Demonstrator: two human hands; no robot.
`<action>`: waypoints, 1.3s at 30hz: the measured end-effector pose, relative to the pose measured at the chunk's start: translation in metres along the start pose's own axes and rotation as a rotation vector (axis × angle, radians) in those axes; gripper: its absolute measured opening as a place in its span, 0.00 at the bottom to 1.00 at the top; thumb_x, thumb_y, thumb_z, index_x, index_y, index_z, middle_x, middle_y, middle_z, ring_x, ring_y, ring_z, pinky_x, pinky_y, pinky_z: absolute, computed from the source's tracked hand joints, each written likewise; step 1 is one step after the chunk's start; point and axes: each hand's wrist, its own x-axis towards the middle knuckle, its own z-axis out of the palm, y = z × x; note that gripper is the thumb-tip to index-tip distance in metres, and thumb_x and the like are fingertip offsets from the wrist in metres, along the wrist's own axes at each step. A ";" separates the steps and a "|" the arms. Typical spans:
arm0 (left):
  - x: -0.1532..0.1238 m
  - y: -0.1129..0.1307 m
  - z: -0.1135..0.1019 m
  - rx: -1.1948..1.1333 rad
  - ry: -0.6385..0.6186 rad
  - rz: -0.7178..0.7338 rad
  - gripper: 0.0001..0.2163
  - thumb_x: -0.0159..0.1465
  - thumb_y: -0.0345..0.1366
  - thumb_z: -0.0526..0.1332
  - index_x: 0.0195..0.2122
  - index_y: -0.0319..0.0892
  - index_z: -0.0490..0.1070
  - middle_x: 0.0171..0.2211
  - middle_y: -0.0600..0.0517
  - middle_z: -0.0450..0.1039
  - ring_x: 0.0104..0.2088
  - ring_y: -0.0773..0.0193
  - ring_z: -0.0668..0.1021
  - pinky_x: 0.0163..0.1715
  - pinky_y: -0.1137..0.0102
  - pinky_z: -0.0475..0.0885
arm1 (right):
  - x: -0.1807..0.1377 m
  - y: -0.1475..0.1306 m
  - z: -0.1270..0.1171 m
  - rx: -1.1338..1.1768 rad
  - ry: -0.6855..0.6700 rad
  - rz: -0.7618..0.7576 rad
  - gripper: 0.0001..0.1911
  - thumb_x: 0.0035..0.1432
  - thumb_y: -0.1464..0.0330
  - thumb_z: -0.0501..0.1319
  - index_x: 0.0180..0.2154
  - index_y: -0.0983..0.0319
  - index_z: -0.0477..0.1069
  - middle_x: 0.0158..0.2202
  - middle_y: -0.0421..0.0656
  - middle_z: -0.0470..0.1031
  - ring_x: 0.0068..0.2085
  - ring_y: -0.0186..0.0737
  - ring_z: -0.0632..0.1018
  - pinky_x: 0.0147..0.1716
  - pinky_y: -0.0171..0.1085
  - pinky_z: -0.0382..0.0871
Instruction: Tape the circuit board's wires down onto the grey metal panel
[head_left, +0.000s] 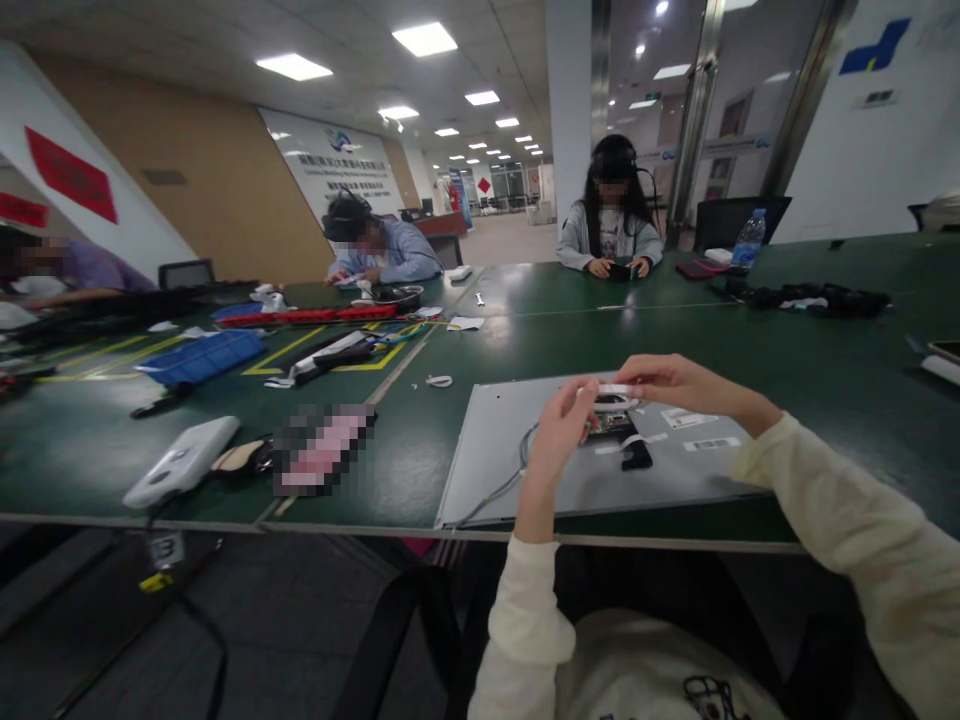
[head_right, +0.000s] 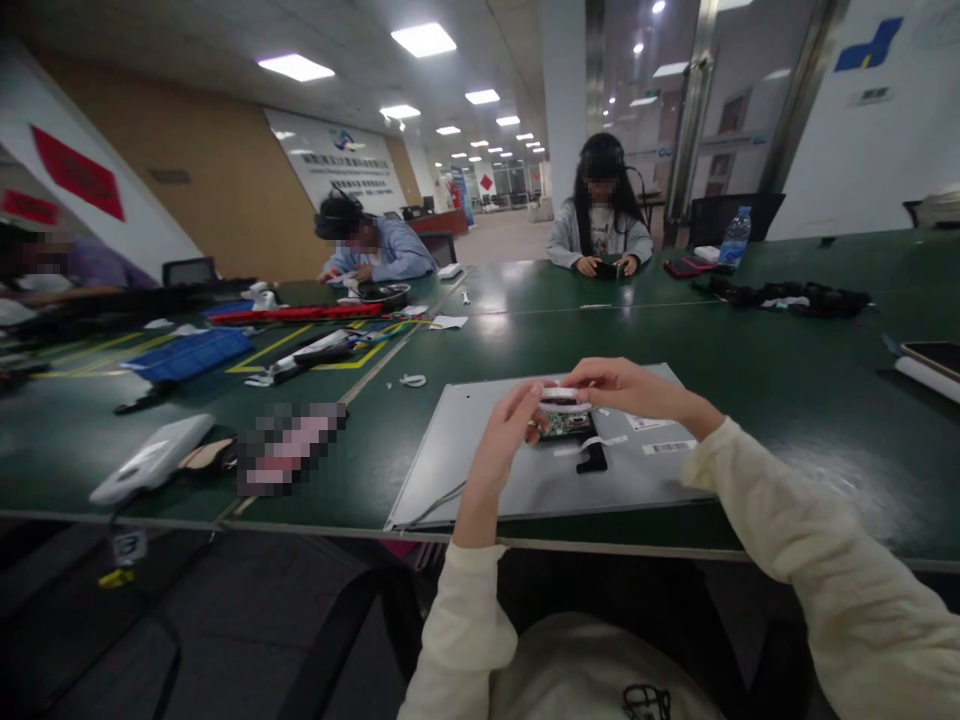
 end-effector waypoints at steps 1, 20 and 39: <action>0.002 -0.002 -0.002 -0.027 -0.009 -0.026 0.19 0.59 0.53 0.60 0.35 0.39 0.72 0.18 0.57 0.63 0.17 0.73 0.64 0.17 0.77 0.54 | 0.002 0.004 0.004 0.017 0.002 -0.005 0.19 0.58 0.57 0.61 0.45 0.63 0.75 0.41 0.45 0.73 0.42 0.38 0.74 0.43 0.38 0.67; -0.021 -0.015 0.010 -0.269 -0.096 -0.048 0.12 0.54 0.42 0.65 0.28 0.40 0.65 0.19 0.59 0.61 0.21 0.74 0.62 0.23 0.76 0.56 | -0.020 0.037 0.015 0.209 -0.088 0.087 0.25 0.58 0.50 0.59 0.25 0.66 0.73 0.21 0.38 0.65 0.23 0.29 0.61 0.25 0.32 0.52; -0.028 -0.007 0.004 -0.314 -0.192 -0.116 0.14 0.54 0.44 0.67 0.35 0.38 0.73 0.20 0.57 0.64 0.22 0.72 0.66 0.25 0.74 0.59 | -0.023 0.038 0.013 0.302 -0.069 0.020 0.24 0.55 0.50 0.61 0.24 0.65 0.73 0.24 0.42 0.69 0.28 0.34 0.68 0.29 0.33 0.59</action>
